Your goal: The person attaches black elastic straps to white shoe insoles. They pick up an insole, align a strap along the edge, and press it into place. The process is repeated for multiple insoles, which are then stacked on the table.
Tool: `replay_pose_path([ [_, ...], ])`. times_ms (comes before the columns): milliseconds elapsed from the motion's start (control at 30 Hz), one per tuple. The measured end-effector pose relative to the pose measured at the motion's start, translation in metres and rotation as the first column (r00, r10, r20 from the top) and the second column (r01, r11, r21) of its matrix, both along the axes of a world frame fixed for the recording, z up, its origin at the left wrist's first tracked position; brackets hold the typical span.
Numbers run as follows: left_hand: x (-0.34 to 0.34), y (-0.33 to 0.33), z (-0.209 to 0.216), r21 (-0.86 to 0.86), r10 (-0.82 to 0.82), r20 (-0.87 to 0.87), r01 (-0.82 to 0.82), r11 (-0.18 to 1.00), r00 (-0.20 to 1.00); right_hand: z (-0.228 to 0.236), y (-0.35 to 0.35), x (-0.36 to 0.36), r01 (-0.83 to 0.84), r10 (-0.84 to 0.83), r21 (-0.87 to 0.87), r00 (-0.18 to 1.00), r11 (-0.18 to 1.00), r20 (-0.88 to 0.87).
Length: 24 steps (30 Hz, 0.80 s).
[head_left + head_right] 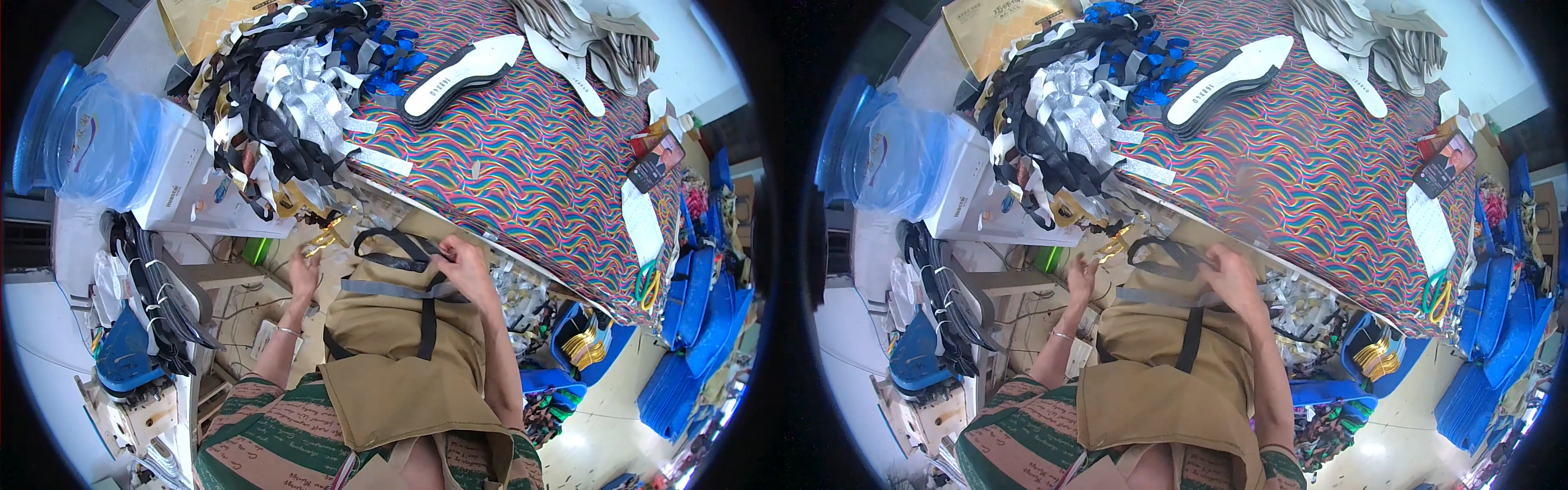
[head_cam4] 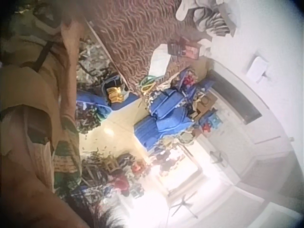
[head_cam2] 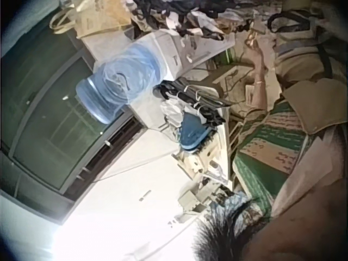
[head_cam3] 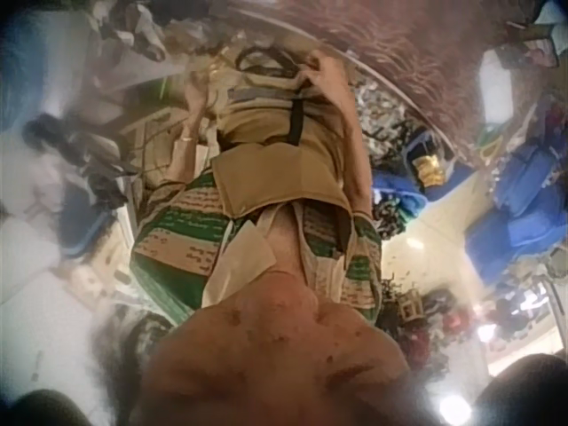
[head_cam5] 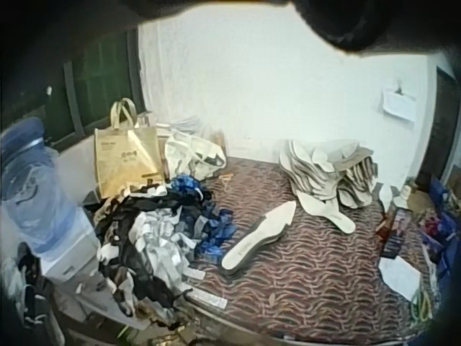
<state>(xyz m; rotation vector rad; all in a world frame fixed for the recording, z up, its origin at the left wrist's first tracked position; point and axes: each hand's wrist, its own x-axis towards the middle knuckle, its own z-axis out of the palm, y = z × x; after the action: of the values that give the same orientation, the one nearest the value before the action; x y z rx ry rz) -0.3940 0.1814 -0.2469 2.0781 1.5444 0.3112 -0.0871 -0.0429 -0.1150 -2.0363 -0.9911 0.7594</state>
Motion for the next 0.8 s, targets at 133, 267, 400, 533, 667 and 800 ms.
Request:
replay_pose_path([
  [133, 0.105, -0.021, 0.07, -0.681, 0.102, 0.363, 0.189, 0.708, 0.926, 0.01, -0.02, 0.004, 0.248, -0.169, 0.127, 0.88, 0.96, -0.444],
  [267, 0.133, -0.026, 0.064, -0.554, -0.184, 0.427, 0.417, 0.721, 0.885, 0.047, -0.037, 0.009, 0.352, -0.189, 0.187, 0.798, 0.917, -0.573],
  [400, 0.132, -0.004, 0.049, -0.245, -0.263, 0.571, 0.467, 0.85, 0.778, 0.083, -0.077, 0.021, 0.503, -0.383, 0.174, 0.803, 0.846, -0.457],
  [533, 0.146, 0.005, 0.129, -0.166, -0.276, 0.67, 0.501, 0.849, 0.689, 0.091, -0.13, 0.027, 0.652, -0.571, 0.181, 0.742, 0.736, -0.35],
  [667, 0.159, 0.007, 0.184, -0.119, -0.443, 0.62, 0.636, 0.762, 0.647, 0.089, -0.186, 0.033, 0.794, -0.747, 0.231, 0.608, 0.562, -0.27],
  [800, 0.174, 0.006, 0.214, -0.003, -0.54, 0.581, 0.666, 0.746, 0.609, 0.071, -0.254, 0.044, 0.832, -0.864, 0.271, 0.503, 0.485, 0.003],
])
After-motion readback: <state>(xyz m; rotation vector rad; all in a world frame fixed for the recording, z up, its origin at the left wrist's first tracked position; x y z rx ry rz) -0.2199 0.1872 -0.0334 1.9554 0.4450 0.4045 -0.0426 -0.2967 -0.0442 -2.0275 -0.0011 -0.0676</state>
